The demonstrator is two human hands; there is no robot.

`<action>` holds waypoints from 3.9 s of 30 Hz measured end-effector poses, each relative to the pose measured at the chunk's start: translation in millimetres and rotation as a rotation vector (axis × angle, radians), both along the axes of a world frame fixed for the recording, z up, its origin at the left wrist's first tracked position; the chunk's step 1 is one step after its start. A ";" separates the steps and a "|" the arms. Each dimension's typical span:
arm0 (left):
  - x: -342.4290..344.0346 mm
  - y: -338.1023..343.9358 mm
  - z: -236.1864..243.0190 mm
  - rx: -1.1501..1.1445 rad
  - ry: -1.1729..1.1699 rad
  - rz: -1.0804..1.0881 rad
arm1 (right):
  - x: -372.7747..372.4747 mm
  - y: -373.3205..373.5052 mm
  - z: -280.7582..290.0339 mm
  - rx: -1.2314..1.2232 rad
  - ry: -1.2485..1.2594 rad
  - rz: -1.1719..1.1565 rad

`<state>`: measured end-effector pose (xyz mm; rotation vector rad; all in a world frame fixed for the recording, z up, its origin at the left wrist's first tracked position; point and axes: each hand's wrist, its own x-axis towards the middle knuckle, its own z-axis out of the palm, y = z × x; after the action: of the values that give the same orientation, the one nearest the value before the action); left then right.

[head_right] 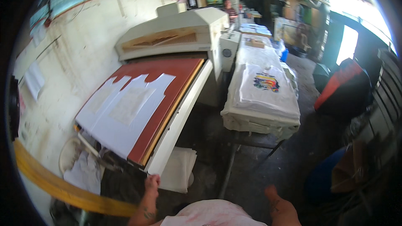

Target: The recorder is seen placing garment pieces onto a heat press or printing machine, applying printed transfers, and folding the finished garments.

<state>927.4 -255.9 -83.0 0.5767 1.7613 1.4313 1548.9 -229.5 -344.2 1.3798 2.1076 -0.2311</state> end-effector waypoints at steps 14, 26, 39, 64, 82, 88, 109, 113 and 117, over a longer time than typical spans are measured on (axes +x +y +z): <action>-29.6 31.2 59.4 0.051 0.046 0.379 | -16.0 -32.0 38.7 -0.083 0.187 0.334; -69.0 40.1 32.5 -0.080 0.280 0.420 | -15.2 -71.7 26.9 -0.288 0.117 0.236; -66.6 46.4 62.2 -0.276 0.024 0.328 | -90.8 -70.9 42.6 -0.316 0.481 0.156; -63.3 44.6 88.6 -0.328 0.023 0.143 | -79.9 -40.2 12.4 -0.236 0.379 0.423; -114.6 26.2 35.0 -0.066 0.113 -0.046 | -206.4 -4.3 -1.2 -0.068 0.287 0.528; -116.8 -22.6 42.2 0.072 0.384 -0.523 | -449.0 -7.7 159.1 -0.235 0.797 -0.019; -319.0 14.3 -6.1 -0.255 0.288 -0.822 | -384.0 10.0 47.3 -0.156 0.200 0.428; -379.0 28.2 -9.5 -0.303 0.266 -0.855 | -466.1 5.6 77.1 -0.008 0.278 0.105; -467.6 54.2 -4.1 -0.336 0.253 -0.890 | -536.6 -23.5 64.7 -0.051 0.352 -0.103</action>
<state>459.8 -201.7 -87.1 1.1943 1.5518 0.4538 1012.3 -253.1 -279.5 1.5062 2.2918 -0.6043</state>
